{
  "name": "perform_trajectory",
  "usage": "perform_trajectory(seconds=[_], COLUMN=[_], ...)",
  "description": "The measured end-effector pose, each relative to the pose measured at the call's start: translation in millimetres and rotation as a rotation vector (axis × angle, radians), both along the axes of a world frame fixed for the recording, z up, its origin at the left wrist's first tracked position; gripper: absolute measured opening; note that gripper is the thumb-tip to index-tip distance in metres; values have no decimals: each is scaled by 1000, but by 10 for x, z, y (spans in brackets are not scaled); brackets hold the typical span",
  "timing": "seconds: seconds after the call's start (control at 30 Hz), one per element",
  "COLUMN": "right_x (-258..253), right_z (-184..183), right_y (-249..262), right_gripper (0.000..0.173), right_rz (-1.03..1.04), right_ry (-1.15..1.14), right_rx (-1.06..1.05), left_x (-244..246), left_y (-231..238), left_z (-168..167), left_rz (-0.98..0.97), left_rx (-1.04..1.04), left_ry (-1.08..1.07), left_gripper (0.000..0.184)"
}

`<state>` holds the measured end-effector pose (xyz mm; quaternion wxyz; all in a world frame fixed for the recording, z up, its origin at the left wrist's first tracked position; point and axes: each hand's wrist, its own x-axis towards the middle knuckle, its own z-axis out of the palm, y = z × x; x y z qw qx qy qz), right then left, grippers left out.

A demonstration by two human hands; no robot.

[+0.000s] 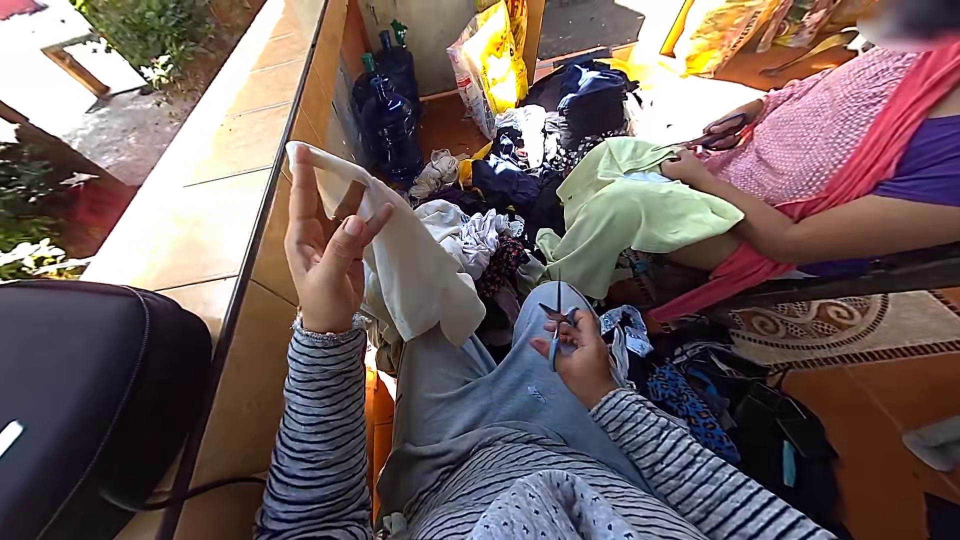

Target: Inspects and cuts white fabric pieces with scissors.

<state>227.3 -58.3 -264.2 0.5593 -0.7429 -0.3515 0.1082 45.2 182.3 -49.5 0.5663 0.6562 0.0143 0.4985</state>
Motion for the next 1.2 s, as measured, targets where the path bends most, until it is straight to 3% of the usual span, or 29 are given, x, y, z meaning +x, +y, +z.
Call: perform_trajectory(seconds=[0.17, 0.23, 0.3, 0.43, 0.53, 0.67, 0.77, 0.9, 0.97, 1.03, 1.13, 1.2], right_x=[-390, -488, -483, -167, 120, 417, 607, 725, 732, 709, 674, 638], right_z=[338, 527, 682, 888, 1101, 1308, 1447, 1617, 1618, 1586, 1507, 1512], right_y=[534, 746, 904, 1007, 959, 861, 786, 694, 662, 667, 689, 659], right_gripper=[97, 84, 55, 25, 19, 18, 20, 19, 20, 19, 18, 16], right_rz=[226, 230, 188, 43, -109, -166, -122, -72, -58, -73, -65, -25], right_ry=[273, 458, 588, 808, 908, 826, 765, 749, 754, 775, 812, 831], right_rx=[219, 305, 330, 416, 486, 607, 688, 778, 787, 773, 739, 723], left_x=[275, 331, 329, 176, 74, 71, 155, 240, 263, 308, 439, 562], left_y=[-375, -454, -459, -196, 79, 236, 372, 557, 484, 172, -368, -551], left_z=[124, 181, 225, 205, 41, -207, -450, -906, -1274, -1578, -1942, -2132], left_rz=[-188, -222, -214, -36, 156, 332, 532, 679, 605, 406, 136, 117], left_rx=[50, 98, 133, 143, 143, 213, 445, 576, 479, 377, 380, 365], left_ry=[34, 44, 56, 71, 69, 189, 372, 667, 853, 1106, 1432, 1525], left_gripper=[96, 97, 95, 90, 90, 88, 93, 127, 146, 154, 151, 146])
